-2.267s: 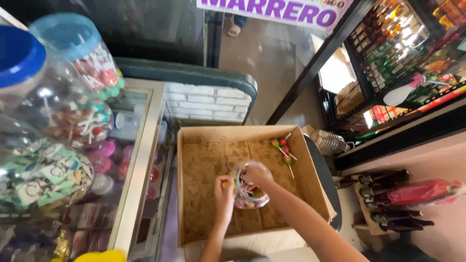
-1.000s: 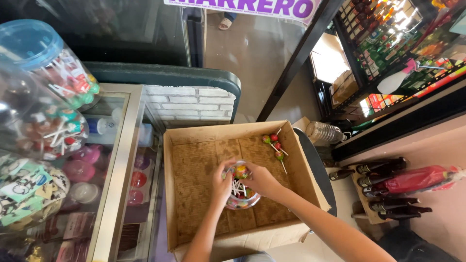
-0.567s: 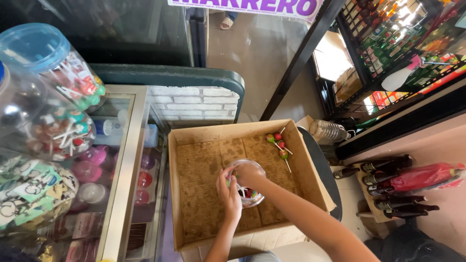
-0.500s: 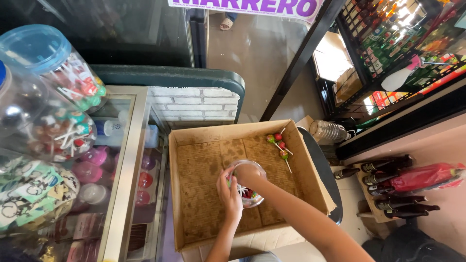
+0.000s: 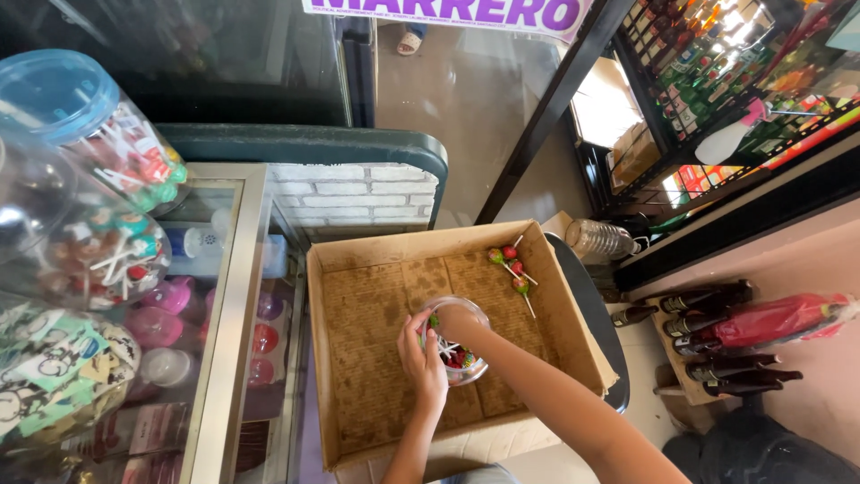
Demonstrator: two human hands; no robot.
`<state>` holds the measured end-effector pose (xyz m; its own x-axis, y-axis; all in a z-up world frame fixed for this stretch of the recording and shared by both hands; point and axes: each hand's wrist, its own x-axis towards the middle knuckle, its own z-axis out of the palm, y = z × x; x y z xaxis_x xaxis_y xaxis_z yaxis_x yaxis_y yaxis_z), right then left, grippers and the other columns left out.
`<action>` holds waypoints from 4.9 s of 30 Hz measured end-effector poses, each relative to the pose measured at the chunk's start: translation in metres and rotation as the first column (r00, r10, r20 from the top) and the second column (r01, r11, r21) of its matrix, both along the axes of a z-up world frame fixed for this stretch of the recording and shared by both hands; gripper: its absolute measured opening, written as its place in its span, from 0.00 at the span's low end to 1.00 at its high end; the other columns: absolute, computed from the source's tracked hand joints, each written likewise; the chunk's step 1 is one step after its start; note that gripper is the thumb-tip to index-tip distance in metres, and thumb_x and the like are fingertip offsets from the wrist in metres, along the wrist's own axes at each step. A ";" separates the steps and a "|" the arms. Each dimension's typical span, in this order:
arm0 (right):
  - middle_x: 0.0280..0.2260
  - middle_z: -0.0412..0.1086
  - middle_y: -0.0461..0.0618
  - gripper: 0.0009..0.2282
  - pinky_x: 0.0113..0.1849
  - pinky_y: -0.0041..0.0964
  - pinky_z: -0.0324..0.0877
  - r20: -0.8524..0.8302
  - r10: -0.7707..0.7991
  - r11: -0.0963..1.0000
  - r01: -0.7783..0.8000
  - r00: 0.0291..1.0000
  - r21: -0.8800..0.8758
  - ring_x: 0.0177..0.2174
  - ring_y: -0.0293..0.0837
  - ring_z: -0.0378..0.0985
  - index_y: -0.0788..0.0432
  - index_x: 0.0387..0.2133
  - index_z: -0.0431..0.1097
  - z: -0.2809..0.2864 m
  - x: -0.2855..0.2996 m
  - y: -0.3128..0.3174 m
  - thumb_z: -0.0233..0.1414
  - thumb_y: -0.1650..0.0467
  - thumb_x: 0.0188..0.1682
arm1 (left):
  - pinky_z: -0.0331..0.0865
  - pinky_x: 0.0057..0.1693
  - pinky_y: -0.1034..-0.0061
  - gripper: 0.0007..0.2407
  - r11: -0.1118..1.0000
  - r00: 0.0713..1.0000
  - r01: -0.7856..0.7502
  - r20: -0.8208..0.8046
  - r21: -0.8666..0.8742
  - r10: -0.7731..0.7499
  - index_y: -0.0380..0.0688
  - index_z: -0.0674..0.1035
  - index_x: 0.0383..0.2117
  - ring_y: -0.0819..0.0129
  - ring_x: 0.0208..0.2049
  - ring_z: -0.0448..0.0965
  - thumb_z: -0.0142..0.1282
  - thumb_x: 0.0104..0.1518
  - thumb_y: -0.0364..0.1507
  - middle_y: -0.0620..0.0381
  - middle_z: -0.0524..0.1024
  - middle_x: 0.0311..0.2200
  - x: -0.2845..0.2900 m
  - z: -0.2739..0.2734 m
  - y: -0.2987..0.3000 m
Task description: The recorder is organizing individual lollipops from a large cardboard box into a smaller clear plastic container in a grocery store setting.
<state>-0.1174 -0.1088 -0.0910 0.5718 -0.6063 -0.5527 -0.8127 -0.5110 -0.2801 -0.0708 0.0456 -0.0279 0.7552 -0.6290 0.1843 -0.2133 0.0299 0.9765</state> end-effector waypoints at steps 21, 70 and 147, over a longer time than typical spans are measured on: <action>0.27 0.79 0.58 0.11 0.27 0.40 0.82 -0.085 -0.433 0.748 0.410 0.898 0.523 0.24 0.47 0.84 0.67 0.42 0.75 0.009 0.005 0.000 0.55 0.71 0.51 | 0.58 0.67 0.58 0.12 1.000 0.999 -0.003 0.037 -0.002 0.003 0.42 0.77 0.51 0.49 0.64 0.65 0.48 0.64 0.27 0.51 0.76 0.54 0.002 0.004 0.000; 0.60 0.53 0.68 0.29 0.45 0.45 0.75 -0.035 -0.155 0.924 0.132 0.987 -0.358 0.50 0.61 0.73 0.61 0.57 0.58 -0.069 -0.165 -0.102 0.62 0.73 0.41 | 0.77 0.50 0.71 0.10 0.784 0.619 0.619 -0.640 0.041 -0.455 0.37 0.75 0.46 0.65 0.45 0.81 0.52 0.60 0.25 0.49 0.80 0.43 -0.173 -0.163 -0.046; 0.48 0.70 0.58 0.20 0.40 0.51 0.73 0.593 0.231 0.972 -0.208 0.771 -0.109 0.41 0.61 0.78 0.56 0.52 0.66 0.154 -0.004 0.080 0.58 0.72 0.45 | 0.71 0.51 0.67 0.14 0.911 0.894 -0.408 -0.173 0.064 0.412 0.41 0.73 0.46 0.62 0.42 0.75 0.62 0.54 0.22 0.50 0.73 0.40 0.028 0.041 0.068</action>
<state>-0.1214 -0.0283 0.0627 0.8994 -0.4356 -0.0354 -0.3519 -0.6738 -0.6497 -0.0423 0.1136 0.0130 0.9658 -0.2591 0.0101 -0.0233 -0.0478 0.9986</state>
